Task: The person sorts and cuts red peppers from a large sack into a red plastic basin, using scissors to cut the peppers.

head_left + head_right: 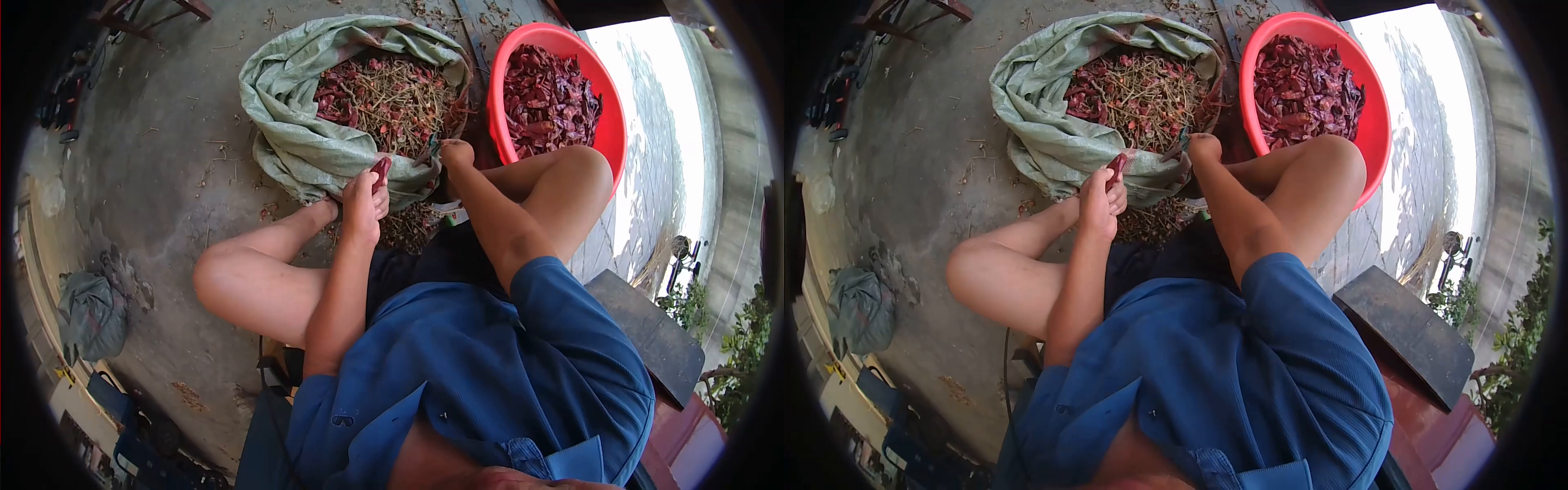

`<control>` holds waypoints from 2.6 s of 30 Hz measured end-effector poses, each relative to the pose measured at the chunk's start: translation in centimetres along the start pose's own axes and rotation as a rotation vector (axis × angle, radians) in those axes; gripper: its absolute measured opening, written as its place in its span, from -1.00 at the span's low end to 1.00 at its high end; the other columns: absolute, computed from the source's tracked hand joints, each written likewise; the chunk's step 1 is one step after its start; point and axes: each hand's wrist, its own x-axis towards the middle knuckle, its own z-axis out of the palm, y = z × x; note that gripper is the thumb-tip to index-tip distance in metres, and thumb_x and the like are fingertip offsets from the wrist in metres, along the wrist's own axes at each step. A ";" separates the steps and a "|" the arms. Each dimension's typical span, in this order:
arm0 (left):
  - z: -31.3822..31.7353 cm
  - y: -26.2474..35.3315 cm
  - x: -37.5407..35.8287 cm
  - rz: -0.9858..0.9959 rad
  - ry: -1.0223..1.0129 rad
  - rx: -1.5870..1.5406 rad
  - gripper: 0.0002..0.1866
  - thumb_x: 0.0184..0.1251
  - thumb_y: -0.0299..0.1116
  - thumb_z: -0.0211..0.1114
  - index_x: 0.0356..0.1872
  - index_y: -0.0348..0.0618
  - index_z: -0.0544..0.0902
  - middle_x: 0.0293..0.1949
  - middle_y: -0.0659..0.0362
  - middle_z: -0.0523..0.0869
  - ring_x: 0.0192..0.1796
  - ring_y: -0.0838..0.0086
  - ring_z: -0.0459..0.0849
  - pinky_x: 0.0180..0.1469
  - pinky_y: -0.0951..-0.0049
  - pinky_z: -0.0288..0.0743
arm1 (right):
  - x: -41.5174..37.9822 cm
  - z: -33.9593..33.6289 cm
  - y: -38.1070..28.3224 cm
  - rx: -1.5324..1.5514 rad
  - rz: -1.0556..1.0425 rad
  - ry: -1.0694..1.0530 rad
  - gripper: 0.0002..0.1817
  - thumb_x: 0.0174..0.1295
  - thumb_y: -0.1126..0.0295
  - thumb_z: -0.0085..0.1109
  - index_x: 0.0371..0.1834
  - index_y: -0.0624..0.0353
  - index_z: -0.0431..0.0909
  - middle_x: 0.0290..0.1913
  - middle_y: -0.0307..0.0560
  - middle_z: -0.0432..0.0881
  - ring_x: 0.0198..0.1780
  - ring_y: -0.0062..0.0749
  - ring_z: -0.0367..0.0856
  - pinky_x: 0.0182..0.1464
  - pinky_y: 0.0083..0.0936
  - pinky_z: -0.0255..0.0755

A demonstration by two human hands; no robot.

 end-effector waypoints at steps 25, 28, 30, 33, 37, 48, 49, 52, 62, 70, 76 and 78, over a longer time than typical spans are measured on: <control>1.1 -0.2 2.2 -0.081 0.067 0.017 -0.83 0.35 -0.32 0.06 -0.41 -0.14 0.50 -0.68 0.40 0.34 -0.73 0.75 0.16 -0.70 0.64 0.00 | -4.1 -1.8 -8.8 -0.638 -0.632 -0.088 -0.42 -0.08 0.15 0.38 -0.01 0.21 0.45 -0.13 0.17 0.68 -0.01 0.08 0.66 0.09 -0.09 0.46; 1.1 -0.6 1.8 -0.069 -0.021 0.032 -0.82 0.40 -0.28 0.09 -0.33 -0.15 0.51 -0.65 0.38 0.36 -0.69 0.72 0.21 -0.66 0.63 0.08 | -6.3 -3.0 -12.9 -0.605 -0.678 -0.097 -0.42 -0.08 0.15 0.40 -0.02 0.22 0.45 -0.13 0.17 0.69 -0.01 0.07 0.67 0.08 -0.08 0.47; 1.4 -0.3 1.1 -0.058 -0.025 0.046 -0.82 0.39 -0.28 0.09 -0.35 -0.15 0.51 -0.66 0.39 0.34 -0.70 0.72 0.21 -0.66 0.62 0.08 | -7.5 -4.5 -14.9 -0.676 -0.759 -0.082 -0.47 -0.05 0.18 0.41 -0.04 0.18 0.47 -0.14 0.11 0.68 0.00 0.01 0.66 0.12 -0.12 0.44; 0.8 -0.3 0.7 -0.045 -0.028 0.026 -0.82 0.37 -0.29 0.09 -0.36 -0.15 0.51 -0.67 0.39 0.33 -0.71 0.71 0.21 -0.66 0.62 0.07 | -8.2 -7.2 -17.2 -1.031 -1.250 0.019 -0.51 -0.03 0.24 0.44 -0.05 0.13 0.46 -0.14 -0.03 0.64 0.03 -0.12 0.64 0.19 -0.18 0.32; 0.4 -0.2 -0.1 -0.014 -0.010 0.021 -0.82 0.35 -0.29 0.09 -0.38 -0.15 0.52 -0.68 0.40 0.33 -0.72 0.71 0.22 -0.67 0.62 0.06 | -10.6 -11.0 -20.0 -1.449 -1.107 -0.209 -0.43 -0.08 0.23 0.51 -0.01 0.20 0.48 -0.07 0.05 0.66 0.06 -0.08 0.65 0.18 -0.14 0.39; 0.7 -0.1 -0.2 0.008 -0.006 0.048 -0.80 0.36 -0.28 0.06 -0.40 -0.14 0.52 -0.67 0.40 0.36 -0.72 0.73 0.21 -0.68 0.62 0.03 | -14.7 -19.7 -21.7 -1.051 -0.560 -0.602 -0.48 0.01 0.37 0.51 0.00 0.38 0.50 -0.15 0.07 0.74 -0.11 -0.16 0.74 -0.07 -0.32 0.60; 0.8 -0.1 0.0 0.011 -0.016 0.061 -0.80 0.36 -0.27 0.06 -0.38 -0.14 0.53 -0.67 0.40 0.37 -0.72 0.72 0.23 -0.68 0.62 0.06 | -14.4 -20.3 -20.3 -0.901 -0.615 -0.582 -0.55 0.10 0.25 0.52 -0.10 0.30 0.53 -0.35 -0.10 0.70 -0.25 -0.31 0.72 -0.21 -0.39 0.59; 0.8 -0.1 0.0 0.020 -0.023 0.062 -0.80 0.36 -0.26 0.06 -0.36 -0.14 0.53 -0.65 0.40 0.38 -0.71 0.72 0.24 -0.67 0.63 0.08 | -15.9 -19.7 -19.0 -0.371 -0.055 -0.783 -0.53 0.15 0.12 0.53 -0.13 0.23 0.54 -0.43 -0.22 0.61 -0.34 -0.47 0.66 -0.29 -0.50 0.54; 0.3 0.0 0.4 0.004 0.005 0.066 -0.81 0.36 -0.25 0.08 -0.35 -0.13 0.53 -0.64 0.40 0.39 -0.69 0.70 0.27 -0.66 0.62 0.11 | -20.4 -16.2 -11.7 -0.022 0.097 -1.109 -0.25 0.27 -0.33 0.19 -0.02 0.27 0.52 -0.28 -0.15 0.58 -0.26 -0.46 0.61 -0.14 -0.47 0.57; 0.5 -0.8 0.4 -0.005 -0.022 0.104 -0.80 0.37 -0.26 0.09 -0.35 -0.15 0.54 -0.67 0.39 0.38 -0.70 0.69 0.26 -0.66 0.62 0.10 | -18.9 -14.0 -12.4 -0.096 -0.006 -1.144 -0.30 0.26 -0.28 0.25 -0.03 0.24 0.46 -0.34 -0.22 0.55 -0.32 -0.55 0.55 -0.21 -0.57 0.47; 0.7 -0.9 0.2 -0.017 -0.042 0.108 -0.81 0.38 -0.27 0.09 -0.34 -0.15 0.53 -0.66 0.38 0.37 -0.69 0.69 0.26 -0.66 0.62 0.09 | -18.2 -13.6 -12.3 -0.107 -0.065 -1.043 -0.33 0.17 -0.17 0.43 -0.03 0.21 0.41 -0.37 -0.24 0.51 -0.42 -0.59 0.52 -0.33 -0.60 0.48; 0.7 -1.0 0.3 -0.012 -0.046 0.111 -0.81 0.38 -0.27 0.10 -0.34 -0.15 0.53 -0.66 0.38 0.37 -0.69 0.69 0.26 -0.65 0.62 0.10 | -17.8 -13.5 -12.1 -0.132 -0.102 -1.013 -0.33 0.15 -0.15 0.46 -0.04 0.19 0.40 -0.37 -0.25 0.51 -0.45 -0.60 0.51 -0.38 -0.61 0.47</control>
